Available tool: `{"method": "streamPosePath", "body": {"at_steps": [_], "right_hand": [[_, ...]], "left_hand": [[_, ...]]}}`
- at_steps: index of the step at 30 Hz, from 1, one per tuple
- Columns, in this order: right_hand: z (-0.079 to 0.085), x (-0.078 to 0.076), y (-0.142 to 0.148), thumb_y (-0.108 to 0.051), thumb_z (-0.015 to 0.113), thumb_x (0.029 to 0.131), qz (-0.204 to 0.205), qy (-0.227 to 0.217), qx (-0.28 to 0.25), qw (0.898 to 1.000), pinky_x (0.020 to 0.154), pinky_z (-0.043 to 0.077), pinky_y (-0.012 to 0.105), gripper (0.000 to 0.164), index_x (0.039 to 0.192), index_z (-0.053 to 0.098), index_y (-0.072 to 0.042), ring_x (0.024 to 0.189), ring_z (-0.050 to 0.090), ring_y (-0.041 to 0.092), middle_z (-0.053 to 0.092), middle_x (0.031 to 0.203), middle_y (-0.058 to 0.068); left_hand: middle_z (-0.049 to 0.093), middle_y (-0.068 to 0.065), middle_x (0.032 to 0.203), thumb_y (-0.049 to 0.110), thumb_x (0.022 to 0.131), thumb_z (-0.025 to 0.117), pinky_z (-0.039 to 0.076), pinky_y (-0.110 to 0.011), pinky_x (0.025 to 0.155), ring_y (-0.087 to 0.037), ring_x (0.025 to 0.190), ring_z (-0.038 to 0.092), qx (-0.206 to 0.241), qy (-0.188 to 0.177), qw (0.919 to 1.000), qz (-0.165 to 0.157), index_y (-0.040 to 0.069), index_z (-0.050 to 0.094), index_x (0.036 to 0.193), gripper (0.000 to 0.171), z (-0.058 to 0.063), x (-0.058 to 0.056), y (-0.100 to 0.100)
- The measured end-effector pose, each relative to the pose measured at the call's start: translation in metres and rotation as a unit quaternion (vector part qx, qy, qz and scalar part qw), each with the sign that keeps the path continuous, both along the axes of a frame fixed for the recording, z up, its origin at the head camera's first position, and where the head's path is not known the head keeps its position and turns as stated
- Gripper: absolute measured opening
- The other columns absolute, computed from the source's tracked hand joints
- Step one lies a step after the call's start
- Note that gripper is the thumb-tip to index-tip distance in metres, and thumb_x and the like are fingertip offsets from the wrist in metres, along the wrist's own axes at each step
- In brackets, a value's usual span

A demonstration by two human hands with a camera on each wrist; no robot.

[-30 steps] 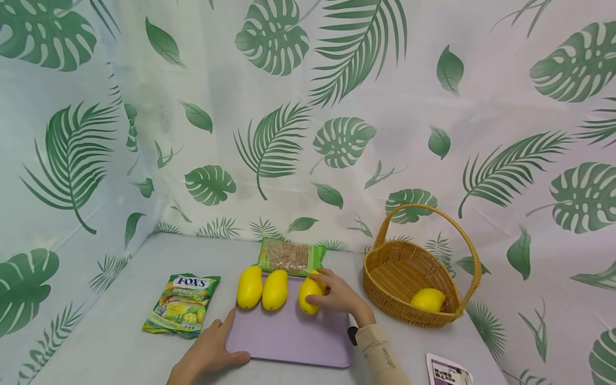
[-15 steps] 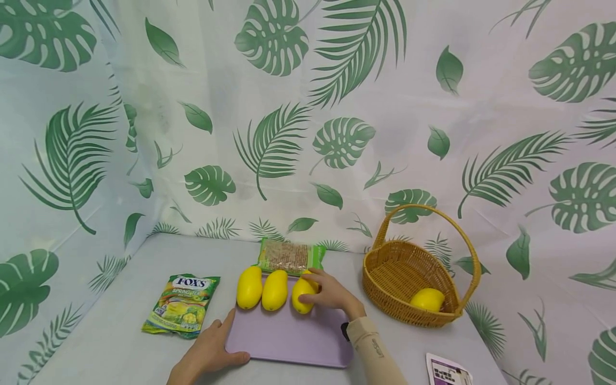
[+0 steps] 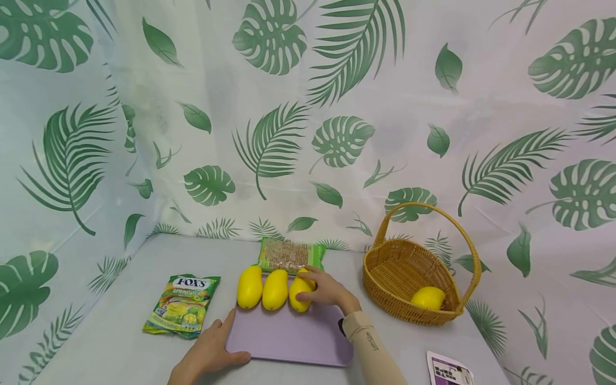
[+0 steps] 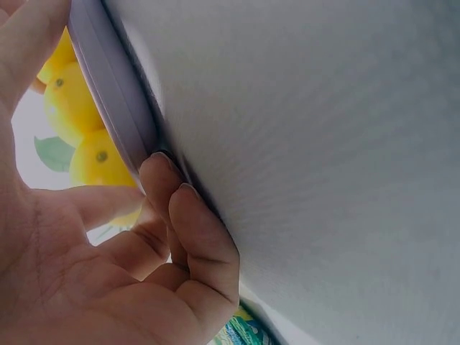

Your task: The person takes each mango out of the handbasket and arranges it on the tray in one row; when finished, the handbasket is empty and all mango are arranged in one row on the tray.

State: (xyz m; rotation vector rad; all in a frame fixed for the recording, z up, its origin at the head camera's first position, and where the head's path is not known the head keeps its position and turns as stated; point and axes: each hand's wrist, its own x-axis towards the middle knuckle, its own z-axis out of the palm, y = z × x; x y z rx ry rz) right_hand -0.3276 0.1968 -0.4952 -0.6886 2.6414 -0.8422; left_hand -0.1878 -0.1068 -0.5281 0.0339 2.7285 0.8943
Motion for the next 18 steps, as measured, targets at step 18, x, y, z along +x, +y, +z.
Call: {"method": "streamPosePath", "body": {"at_steps": [18], "right_hand": [[0.0037,0.0009,-0.0013,-0.045,0.073,0.089,0.014,-0.002,0.001,1.000,0.119,0.029,0.068,0.073,0.150,0.048,-0.015,0.151,0.027,0.046,0.026,0.167,0.014]], "left_hand": [[0.056,-0.030,0.126,0.056,0.065,0.089,0.050,-0.063,0.098,-0.035,0.098,0.056,-0.010,-0.010,0.9999,-0.001,0.001,0.035,0.153,0.117,0.0014,-0.0014,0.0009]]}}
